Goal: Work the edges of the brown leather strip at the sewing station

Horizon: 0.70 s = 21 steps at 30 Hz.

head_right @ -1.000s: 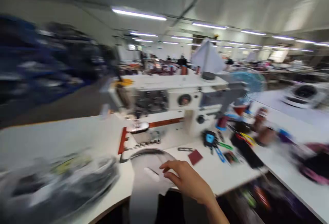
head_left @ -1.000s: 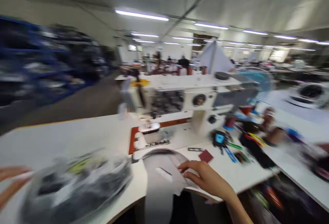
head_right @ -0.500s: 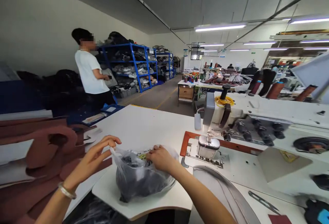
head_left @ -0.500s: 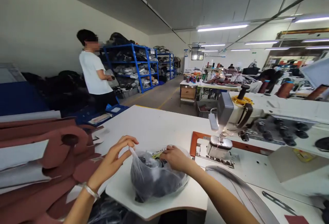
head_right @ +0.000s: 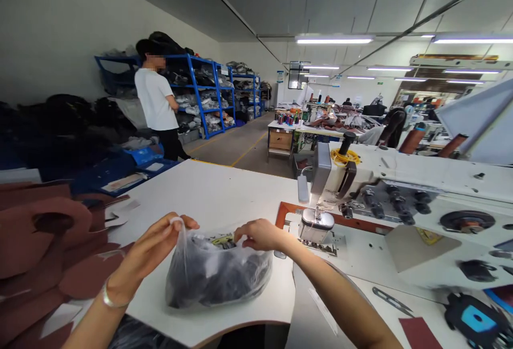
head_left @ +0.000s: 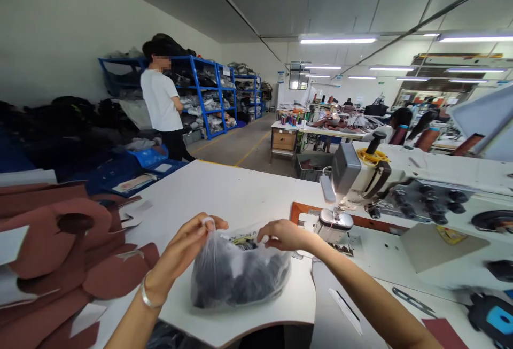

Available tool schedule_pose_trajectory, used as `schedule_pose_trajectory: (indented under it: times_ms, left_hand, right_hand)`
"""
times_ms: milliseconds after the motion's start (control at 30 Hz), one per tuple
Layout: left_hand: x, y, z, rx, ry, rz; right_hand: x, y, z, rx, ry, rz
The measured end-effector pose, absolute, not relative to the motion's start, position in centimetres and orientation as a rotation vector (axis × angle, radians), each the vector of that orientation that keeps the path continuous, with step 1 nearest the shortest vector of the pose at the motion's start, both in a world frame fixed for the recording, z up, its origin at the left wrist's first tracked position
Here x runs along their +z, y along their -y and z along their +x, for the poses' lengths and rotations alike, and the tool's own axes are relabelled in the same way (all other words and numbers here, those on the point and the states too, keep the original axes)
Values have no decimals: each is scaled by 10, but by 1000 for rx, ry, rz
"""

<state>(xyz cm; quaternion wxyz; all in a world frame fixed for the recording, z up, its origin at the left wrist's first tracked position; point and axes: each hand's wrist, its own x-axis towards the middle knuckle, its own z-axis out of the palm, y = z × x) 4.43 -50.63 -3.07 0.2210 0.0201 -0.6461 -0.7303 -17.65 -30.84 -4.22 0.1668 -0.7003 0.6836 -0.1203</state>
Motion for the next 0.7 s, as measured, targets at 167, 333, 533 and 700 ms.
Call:
schedule_pose_trajectory:
  times_ms: [167,333,533,700]
  left_hand:
    - [-40,509,46,-2000,1796,72]
    - [-51,524,46,-2107,1498,288]
    - [-53,528,48,-1978,1631,292]
    - [-38,510,38,-1979,2129,126]
  right_hand:
    - [-68,314,-166,-413,-1463,-2023]
    - [-41,293,-182,-670,-1257,-1773]
    - [6,275,-181,186,-2014,-1943]
    - [51,270,-161,277,-2171,-2265]
